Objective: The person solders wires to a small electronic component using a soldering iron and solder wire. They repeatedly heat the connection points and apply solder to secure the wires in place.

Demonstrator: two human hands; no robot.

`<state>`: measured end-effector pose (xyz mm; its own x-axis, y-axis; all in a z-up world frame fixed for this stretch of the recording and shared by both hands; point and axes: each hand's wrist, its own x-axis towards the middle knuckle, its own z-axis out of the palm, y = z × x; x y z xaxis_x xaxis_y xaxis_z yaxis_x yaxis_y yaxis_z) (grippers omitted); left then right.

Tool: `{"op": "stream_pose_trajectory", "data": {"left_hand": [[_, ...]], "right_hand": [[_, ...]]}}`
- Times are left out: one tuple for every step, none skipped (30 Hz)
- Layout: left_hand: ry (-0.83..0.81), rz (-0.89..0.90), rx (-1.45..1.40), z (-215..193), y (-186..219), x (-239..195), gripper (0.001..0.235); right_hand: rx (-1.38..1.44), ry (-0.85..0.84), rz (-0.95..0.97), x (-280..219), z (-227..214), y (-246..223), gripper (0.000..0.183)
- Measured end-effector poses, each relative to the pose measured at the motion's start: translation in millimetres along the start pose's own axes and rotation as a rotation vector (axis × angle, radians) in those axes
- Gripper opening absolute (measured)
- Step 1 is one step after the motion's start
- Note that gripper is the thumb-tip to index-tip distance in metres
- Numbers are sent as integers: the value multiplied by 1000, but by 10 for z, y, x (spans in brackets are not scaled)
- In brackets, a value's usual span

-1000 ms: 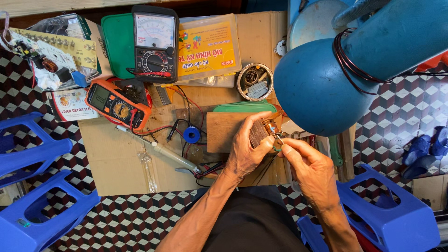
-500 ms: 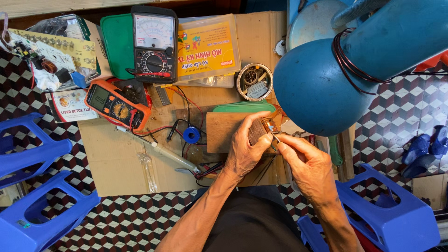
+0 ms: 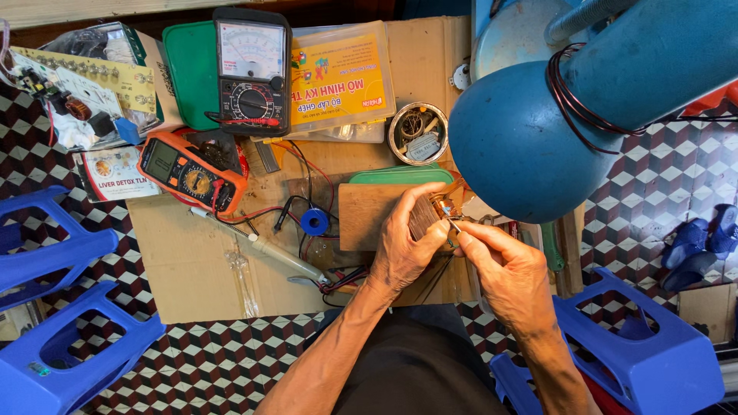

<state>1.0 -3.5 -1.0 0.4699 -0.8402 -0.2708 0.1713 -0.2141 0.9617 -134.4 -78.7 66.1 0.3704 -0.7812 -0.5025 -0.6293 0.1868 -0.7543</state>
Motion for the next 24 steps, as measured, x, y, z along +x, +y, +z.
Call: {"op": "stream_pose_trajectory", "data": {"left_hand": [[0,4,9,3,4,-2,50],[0,9,17,7,8,-5,50],[0,13,25,10,12,-8,50],[-2,4,25,9,16,-11,50],[-4,-5,25,8,21,-14,50],[-7,-14,25,8,24,-15,50],[-7,-13,20,7,26,-14,50],[-9,-12,15,6,29,-14,50],[-11,-11,10,4,33,-13,50],[-12,-7,18,3,36,-12,50],[-12,-2,25,1,38,-10,50],[-14,2,32,1,42,-11,50],[-9,14,37,3,44,-11,50],[-5,26,41,6,45,-11,49],[0,38,46,9,45,-11,49],[1,33,53,12,43,-14,49],[2,28,61,16,39,-18,49],[2,24,68,23,31,-21,50],[14,39,76,31,20,-24,50],[25,54,85,43,8,-28,50],[36,69,94,55,-5,-31,50],[50,94,110,65,-20,-29,50],[63,120,126,80,-34,-23,50],[78,147,143,87,-49,-18,50]], "right_hand": [[-23,11,-11,-1,1,-4,27],[-46,23,-23,-3,1,-9,26],[-61,21,-28,-6,-5,-16,26],[-76,19,-33,-7,-11,-25,26],[-90,16,-39,-8,-14,-37,26],[-96,15,-73,-10,-14,-49,25],[-101,14,-108,-12,-14,-62,25],[-106,14,-142,-16,-14,-78,24],[-144,22,-186,-21,-14,-94,24],[-182,29,-230,-24,-16,-109,23],[-220,36,-275,-25,-17,-123,23],[-241,38,-293,-24,-18,-132,23],[-262,39,-311,-23,-19,-136,23],[-283,41,-330,-23,-19,-134,23],[-276,44,-337,-24,-21,-124,22],[-269,48,-343,-27,-24,-107,22],[-263,51,-349,-30,-26,-84,22],[-203,46,-269,-29,-21,-53,21],[-143,40,-187,-24,-9,-17,21],[-83,34,-106,-18,3,20,20],[-11,13,-7,-5,3,53,19],[63,-9,92,13,-3,79,18],[136,-31,191,20,-4,98,18],[115,-11,170,10,9,111,18]]}}
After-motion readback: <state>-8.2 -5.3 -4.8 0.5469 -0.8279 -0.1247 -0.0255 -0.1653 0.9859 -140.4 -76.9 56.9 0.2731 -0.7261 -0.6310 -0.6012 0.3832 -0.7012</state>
